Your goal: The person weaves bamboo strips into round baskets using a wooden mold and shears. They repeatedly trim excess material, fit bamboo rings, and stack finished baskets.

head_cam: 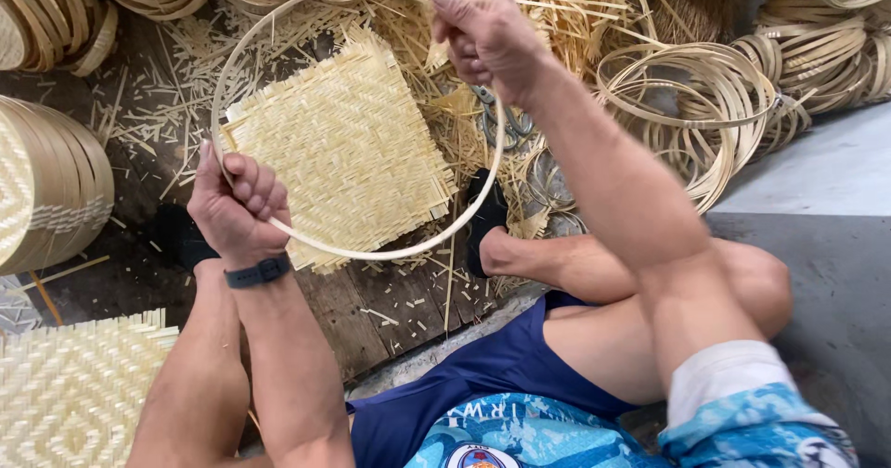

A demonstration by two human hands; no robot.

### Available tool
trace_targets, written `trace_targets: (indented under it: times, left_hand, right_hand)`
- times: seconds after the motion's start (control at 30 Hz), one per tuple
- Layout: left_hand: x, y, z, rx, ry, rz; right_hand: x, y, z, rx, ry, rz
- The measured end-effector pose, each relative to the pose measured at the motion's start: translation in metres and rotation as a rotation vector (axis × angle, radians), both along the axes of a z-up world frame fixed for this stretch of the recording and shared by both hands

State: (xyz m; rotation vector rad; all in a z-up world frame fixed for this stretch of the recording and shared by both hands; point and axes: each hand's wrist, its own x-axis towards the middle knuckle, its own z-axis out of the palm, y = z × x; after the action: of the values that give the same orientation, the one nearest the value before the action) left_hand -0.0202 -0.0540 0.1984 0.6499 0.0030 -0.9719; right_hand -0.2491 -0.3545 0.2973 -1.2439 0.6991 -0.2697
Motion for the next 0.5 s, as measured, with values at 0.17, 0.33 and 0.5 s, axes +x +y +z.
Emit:
trace_targets:
  times: [0.17, 0.33, 0.5]
  left_hand:
    - [0.004, -0.009, 0.022, 0.056, -0.071, -0.066]
    - [-0.014, -0.010, -0.011, 0.032, 0.106, 0.091]
    - [-0.002, -0.001, -0.059, -0.212, 0.331, 0.154]
  right_hand:
    - [-0.011, 0.001, -0.042, 0.048, -0.047, -0.085]
    - [-0.006, 0.006, -0.056, 0.262, -0.256, -0.328]
    - [0.000, 0.022, -0.078, 0.217, -0.207, -0.230]
